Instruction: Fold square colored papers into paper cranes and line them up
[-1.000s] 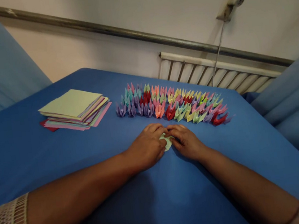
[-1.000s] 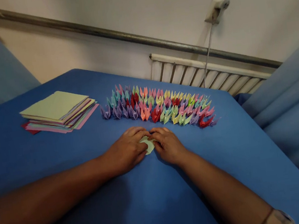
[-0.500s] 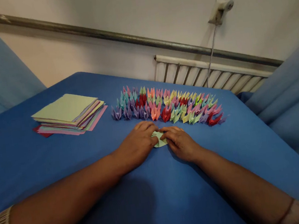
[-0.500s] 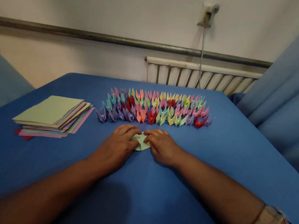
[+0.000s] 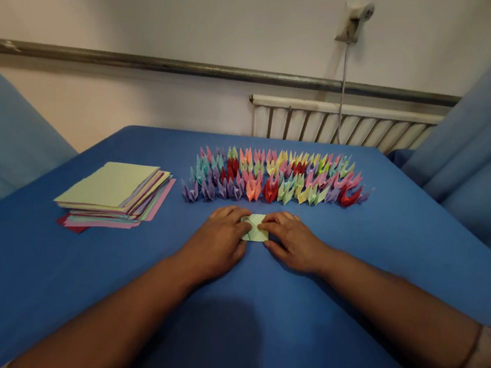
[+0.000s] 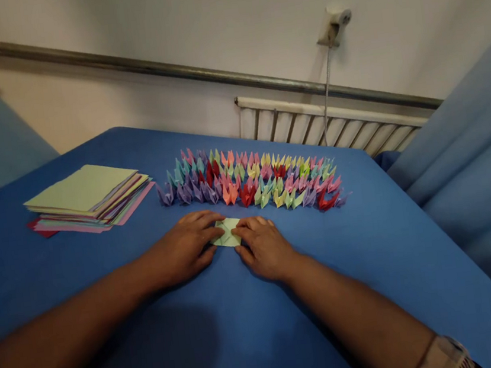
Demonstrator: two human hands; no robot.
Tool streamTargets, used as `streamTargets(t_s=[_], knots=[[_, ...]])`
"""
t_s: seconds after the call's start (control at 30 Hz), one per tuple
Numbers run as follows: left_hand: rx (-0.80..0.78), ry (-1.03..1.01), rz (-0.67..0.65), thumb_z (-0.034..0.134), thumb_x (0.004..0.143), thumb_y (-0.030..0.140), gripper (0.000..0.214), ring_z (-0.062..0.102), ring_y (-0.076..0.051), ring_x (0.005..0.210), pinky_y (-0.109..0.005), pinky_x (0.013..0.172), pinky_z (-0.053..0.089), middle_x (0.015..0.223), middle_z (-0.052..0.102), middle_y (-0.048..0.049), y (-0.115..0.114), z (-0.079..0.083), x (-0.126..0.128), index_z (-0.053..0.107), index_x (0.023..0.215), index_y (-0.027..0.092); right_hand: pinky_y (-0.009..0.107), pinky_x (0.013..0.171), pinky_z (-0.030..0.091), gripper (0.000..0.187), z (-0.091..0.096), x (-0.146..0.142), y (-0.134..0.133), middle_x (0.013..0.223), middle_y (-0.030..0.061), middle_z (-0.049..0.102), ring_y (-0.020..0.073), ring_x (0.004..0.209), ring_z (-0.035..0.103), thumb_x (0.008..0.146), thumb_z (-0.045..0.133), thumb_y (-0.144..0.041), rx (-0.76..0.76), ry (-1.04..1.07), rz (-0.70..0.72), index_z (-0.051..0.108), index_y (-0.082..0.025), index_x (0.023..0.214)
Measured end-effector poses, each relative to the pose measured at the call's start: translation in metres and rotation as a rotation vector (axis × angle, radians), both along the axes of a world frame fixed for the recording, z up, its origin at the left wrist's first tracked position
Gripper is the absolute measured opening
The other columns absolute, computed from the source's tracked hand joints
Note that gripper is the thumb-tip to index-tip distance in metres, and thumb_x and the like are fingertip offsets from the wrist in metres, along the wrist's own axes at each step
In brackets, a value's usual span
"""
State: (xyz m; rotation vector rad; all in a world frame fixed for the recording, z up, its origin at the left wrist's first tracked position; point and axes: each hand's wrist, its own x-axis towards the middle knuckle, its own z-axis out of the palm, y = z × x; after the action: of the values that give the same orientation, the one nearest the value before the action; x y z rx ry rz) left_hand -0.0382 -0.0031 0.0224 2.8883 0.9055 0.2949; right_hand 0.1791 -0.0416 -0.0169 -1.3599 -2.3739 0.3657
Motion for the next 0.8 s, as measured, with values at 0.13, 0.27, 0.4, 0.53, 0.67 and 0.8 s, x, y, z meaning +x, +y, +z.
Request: streamTargets(t_s=[0.13,0.27,0.4,0.53,0.67,0.8], knots=[[-0.026,0.012,-0.032,0.06,0.086,0.028,0.029,0.052,-0.026,0.115,-0.042,0.101,0.036,0.122,0.062,-0.0104,-0.002,-0.006,0.003,0.064,0.113,0.017,0.044,0.099,0.039,0.044,-0.001,0.007,0.004,0.126,0.0089,0.055,0.0238,0.115,0.048,0.087,0.06,-0.033,-0.012,0.035,0.071,0.055,-0.022,0.129],[-0.014,0.005,-0.05,0.055,0.091,0.027,0.019,0.06,-0.023,0.098,-0.039,0.093,0.04,0.1,0.068,-0.007,0.003,-0.012,0.011,0.067,0.102,0.018,0.045,0.101,0.039,0.041,-0.004,0.016,0.011,0.123,0.0084,0.057,0.0223,0.114,0.051,0.086,0.061,-0.027,-0.006,0.101,0.14,0.056,-0.023,0.127],[0.05,0.028,-0.071,0.047,0.093,0.021,0.02,0.061,-0.02,0.084,-0.041,0.095,0.037,0.086,0.068,-0.0049,0.004,-0.013,0.017,0.067,0.092,0.017,0.043,0.097,0.043,0.031,-0.011,0.016,0.017,0.118,0.0094,0.06,0.0219,0.11,0.054,0.088,0.061,-0.026,0.054,0.135,0.139,0.061,-0.022,0.119],[0.046,0.034,-0.043,0.057,0.089,0.032,0.02,0.06,-0.023,0.089,-0.038,0.089,0.041,0.092,0.068,-0.0078,0.0,-0.013,0.018,0.066,0.096,0.016,0.038,0.094,0.045,0.021,-0.015,0.011,0.02,0.109,0.0096,0.064,0.0204,0.104,0.057,0.092,0.057,-0.028,0.117,0.143,0.124,0.065,-0.019,0.109],[0.046,0.036,0.021,0.057,0.089,0.039,0.026,0.059,-0.025,0.088,-0.038,0.082,0.043,0.091,0.066,-0.0087,-0.002,-0.014,0.024,0.065,0.094,0.015,0.036,0.09,0.045,0.018,-0.015,0.007,0.022,0.102,0.0085,0.066,0.0196,0.099,0.058,0.094,0.055,-0.029,0.127,0.146,0.096,0.067,-0.018,0.101],[0.042,0.007,0.047,0.05,0.091,0.026,0.018,0.059,-0.022,0.084,-0.036,0.08,0.043,0.087,0.065,-0.0068,0.001,-0.017,0.026,0.065,0.09,0.016,0.036,0.09,0.044,0.017,-0.013,0.009,0.022,0.104,0.0067,0.065,0.0193,0.099,0.058,0.09,0.061,-0.03,0.082,0.175,0.13,0.065,-0.021,0.103]])
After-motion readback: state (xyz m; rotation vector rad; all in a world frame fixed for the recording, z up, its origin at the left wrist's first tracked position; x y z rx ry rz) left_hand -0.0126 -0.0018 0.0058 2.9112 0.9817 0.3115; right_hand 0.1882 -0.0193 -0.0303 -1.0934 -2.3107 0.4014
